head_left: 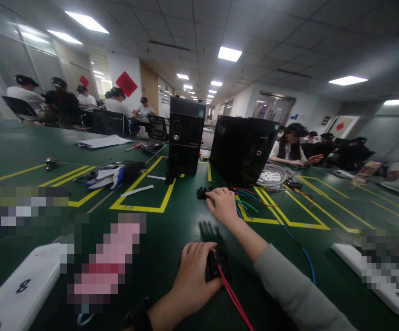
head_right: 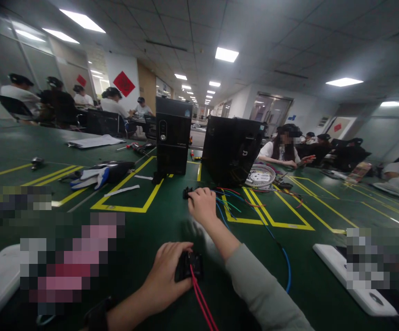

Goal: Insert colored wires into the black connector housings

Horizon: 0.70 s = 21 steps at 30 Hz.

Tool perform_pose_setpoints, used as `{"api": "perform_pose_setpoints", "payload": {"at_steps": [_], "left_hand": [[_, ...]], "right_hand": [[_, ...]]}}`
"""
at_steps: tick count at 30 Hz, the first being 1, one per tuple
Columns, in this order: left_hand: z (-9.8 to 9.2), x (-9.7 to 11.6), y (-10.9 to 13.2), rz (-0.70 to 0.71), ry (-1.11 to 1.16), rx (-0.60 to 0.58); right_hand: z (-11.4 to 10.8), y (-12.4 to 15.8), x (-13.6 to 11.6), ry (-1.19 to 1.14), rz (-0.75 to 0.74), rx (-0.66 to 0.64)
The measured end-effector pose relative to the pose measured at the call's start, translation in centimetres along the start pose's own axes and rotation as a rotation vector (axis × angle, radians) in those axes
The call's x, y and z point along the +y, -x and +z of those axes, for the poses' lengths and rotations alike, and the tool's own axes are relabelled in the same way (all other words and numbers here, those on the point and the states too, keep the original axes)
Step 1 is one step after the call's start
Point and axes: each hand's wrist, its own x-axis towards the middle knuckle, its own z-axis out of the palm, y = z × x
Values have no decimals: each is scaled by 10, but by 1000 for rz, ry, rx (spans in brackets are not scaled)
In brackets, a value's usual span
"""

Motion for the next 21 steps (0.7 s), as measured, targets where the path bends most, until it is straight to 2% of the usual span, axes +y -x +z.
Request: {"api": "perform_pose_setpoints", "payload": {"at_steps": [5, 9, 12, 15, 17, 21], "left_hand": [[1, 0, 1, 19, -8, 11], [4, -1, 1, 9, -29, 32], [6, -2, 1, 0, -47, 43], [8, -4, 2, -4, -83, 64], [8, -3, 3, -7, -126, 88], [7, 0, 1, -24, -185, 89]], "right_hand": [[-17, 97, 17, -168, -41, -75], [-15, 151, 27, -311, -6, -282], [-17, 164, 23, -592, 84, -422], [-22, 164, 16, -873, 157, -521], [-23, 163, 13, -983, 200, -573], [-17, 166, 11, -1078, 256, -554]]}}
